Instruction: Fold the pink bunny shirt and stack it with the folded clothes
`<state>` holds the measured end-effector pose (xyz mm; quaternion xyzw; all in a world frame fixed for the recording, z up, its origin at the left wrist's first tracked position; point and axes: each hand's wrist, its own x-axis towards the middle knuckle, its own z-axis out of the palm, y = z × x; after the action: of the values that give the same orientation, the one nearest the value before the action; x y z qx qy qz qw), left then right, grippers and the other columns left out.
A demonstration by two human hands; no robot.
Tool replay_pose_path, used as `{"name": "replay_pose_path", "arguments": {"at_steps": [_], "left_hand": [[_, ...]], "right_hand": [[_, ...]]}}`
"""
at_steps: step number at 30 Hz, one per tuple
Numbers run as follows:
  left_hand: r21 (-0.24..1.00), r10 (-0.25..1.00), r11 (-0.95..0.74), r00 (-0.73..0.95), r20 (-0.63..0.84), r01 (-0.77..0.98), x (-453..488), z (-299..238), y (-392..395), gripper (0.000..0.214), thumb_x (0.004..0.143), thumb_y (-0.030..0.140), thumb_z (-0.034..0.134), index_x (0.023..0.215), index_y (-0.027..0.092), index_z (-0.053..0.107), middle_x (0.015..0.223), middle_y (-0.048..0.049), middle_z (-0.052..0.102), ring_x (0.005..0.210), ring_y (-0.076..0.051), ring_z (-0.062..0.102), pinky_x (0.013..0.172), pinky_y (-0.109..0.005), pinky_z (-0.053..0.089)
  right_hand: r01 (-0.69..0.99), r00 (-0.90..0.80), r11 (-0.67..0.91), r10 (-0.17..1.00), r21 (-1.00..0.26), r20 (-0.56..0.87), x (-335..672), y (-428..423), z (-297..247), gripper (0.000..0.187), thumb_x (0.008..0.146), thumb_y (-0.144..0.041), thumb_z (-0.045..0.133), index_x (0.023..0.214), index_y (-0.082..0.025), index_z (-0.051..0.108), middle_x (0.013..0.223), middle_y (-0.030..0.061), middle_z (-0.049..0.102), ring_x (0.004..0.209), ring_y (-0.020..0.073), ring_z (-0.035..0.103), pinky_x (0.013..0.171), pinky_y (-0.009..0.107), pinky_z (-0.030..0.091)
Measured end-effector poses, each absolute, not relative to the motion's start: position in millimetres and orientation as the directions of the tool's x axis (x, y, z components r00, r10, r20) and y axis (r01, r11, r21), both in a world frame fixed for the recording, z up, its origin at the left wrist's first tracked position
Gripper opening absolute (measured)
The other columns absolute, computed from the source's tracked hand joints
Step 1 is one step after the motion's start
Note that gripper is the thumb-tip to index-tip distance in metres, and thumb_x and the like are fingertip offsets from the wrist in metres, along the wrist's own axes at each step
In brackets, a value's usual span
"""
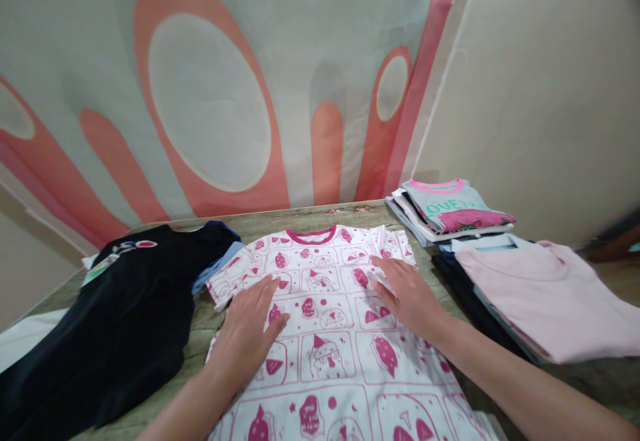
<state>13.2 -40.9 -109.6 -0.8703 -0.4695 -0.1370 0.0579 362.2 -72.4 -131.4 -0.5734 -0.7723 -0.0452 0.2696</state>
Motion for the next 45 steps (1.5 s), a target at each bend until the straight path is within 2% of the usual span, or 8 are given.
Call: {"name": "replay_pose_path", "arguments": {"at_steps": [3, 8, 12, 15, 22, 26, 33, 45], "left_hand": [[0.057, 0.801, -0.58, 0.556, 0.221, 0.813, 13, -114, -40, 0.043, 0.097, 0.045, 0.041, 0.128, 0.018, 0.054, 0.132, -0.0132, 0.058, 0.121, -0.028, 0.054, 0.102, -0.046, 0.042], [0.085, 0.775, -0.618, 0.588, 0.23, 0.781, 15, -115, -38, 0.061, 0.095, 0.049, 0.044, 0.147, 0.018, 0.033, 0.152, -0.0143, 0.037, 0.14, -0.031, 0.033, 0.11, -0.051, 0.033], [0.133, 0.768, -0.616, 0.554, 0.321, 0.777, 13, -107, -35, 0.037, 0.098, 0.041, 0.04, 0.123, 0.019, 0.057, 0.136, -0.0121, 0.055, 0.128, -0.025, 0.048, 0.106, -0.043, 0.039], [0.054, 0.769, -0.622, 0.597, 0.228, 0.781, 10, -110, -33, 0.038, 0.097, 0.043, 0.042, 0.12, 0.019, 0.06, 0.13, -0.0124, 0.06, 0.121, -0.027, 0.054, 0.101, -0.045, 0.042], [-0.105, 0.802, -0.556, 0.565, 0.192, 0.825, 16, -136, -29, 0.059, 0.099, 0.052, 0.032, 0.144, 0.015, 0.043, 0.153, -0.0158, 0.036, 0.14, -0.031, 0.033, 0.111, -0.057, 0.029], [-0.077, 0.824, -0.536, 0.541, 0.17, 0.841, 19, -137, -28, 0.061, 0.099, 0.053, 0.032, 0.147, 0.017, 0.038, 0.155, -0.0149, 0.031, 0.142, -0.032, 0.03, 0.111, -0.059, 0.028], [0.082, 0.811, -0.557, 0.52, 0.268, 0.826, 8, -131, -22, 0.054, 0.1, 0.045, 0.036, 0.146, 0.017, 0.038, 0.156, -0.0142, 0.03, 0.145, -0.028, 0.025, 0.113, -0.051, 0.031], [-0.08, 0.801, -0.556, 0.559, 0.215, 0.828, 22, -124, -27, 0.046, 0.097, 0.04, 0.04, 0.133, 0.015, 0.053, 0.141, -0.0159, 0.051, 0.131, -0.031, 0.045, 0.107, -0.05, 0.036]], "right_hand": [[0.908, -0.204, 0.329, 0.888, -0.26, 0.411, 363, -72, -131, 0.037, 0.099, -0.031, 0.04, 0.131, -0.017, 0.052, 0.111, 0.0109, 0.068, 0.104, 0.0255, 0.06, 0.092, 0.044, 0.044], [0.934, -0.177, 0.29, 0.882, -0.207, 0.436, 362, -73, -135, 0.048, 0.097, -0.035, 0.043, 0.14, -0.013, 0.042, 0.134, 0.0166, 0.056, 0.128, 0.0317, 0.045, 0.1, 0.05, 0.04], [0.905, -0.205, 0.345, 0.868, -0.25, 0.453, 362, -74, -133, 0.037, 0.099, -0.032, 0.04, 0.131, -0.016, 0.052, 0.119, 0.0123, 0.065, 0.108, 0.0256, 0.059, 0.097, 0.044, 0.045], [0.904, -0.208, 0.336, 0.886, -0.265, 0.415, 364, -74, -132, 0.037, 0.099, -0.029, 0.038, 0.131, -0.016, 0.052, 0.11, 0.0114, 0.069, 0.101, 0.025, 0.062, 0.093, 0.043, 0.048], [0.881, -0.261, 0.409, 0.839, -0.238, 0.477, 359, -79, -126, 0.037, 0.098, -0.027, 0.043, 0.132, -0.017, 0.052, 0.122, 0.0114, 0.065, 0.111, 0.0263, 0.058, 0.096, 0.045, 0.047], [0.801, -0.401, 0.522, 0.831, -0.293, 0.385, 346, -87, -125, 0.029, 0.097, -0.023, 0.045, 0.121, -0.022, 0.061, 0.116, 0.0073, 0.068, 0.104, 0.0221, 0.06, 0.092, 0.041, 0.048], [0.862, -0.366, 0.438, 0.886, -0.255, 0.285, 371, -64, -143, 0.04, 0.093, -0.018, 0.046, 0.131, -0.026, 0.057, 0.137, 0.0048, 0.056, 0.121, 0.0233, 0.051, 0.1, 0.045, 0.043], [0.842, -0.342, 0.432, 0.891, -0.323, 0.299, 351, -88, -124, 0.034, 0.09, -0.011, 0.047, 0.117, -0.022, 0.065, 0.12, 0.0066, 0.064, 0.109, 0.0227, 0.056, 0.093, 0.04, 0.047]]}}
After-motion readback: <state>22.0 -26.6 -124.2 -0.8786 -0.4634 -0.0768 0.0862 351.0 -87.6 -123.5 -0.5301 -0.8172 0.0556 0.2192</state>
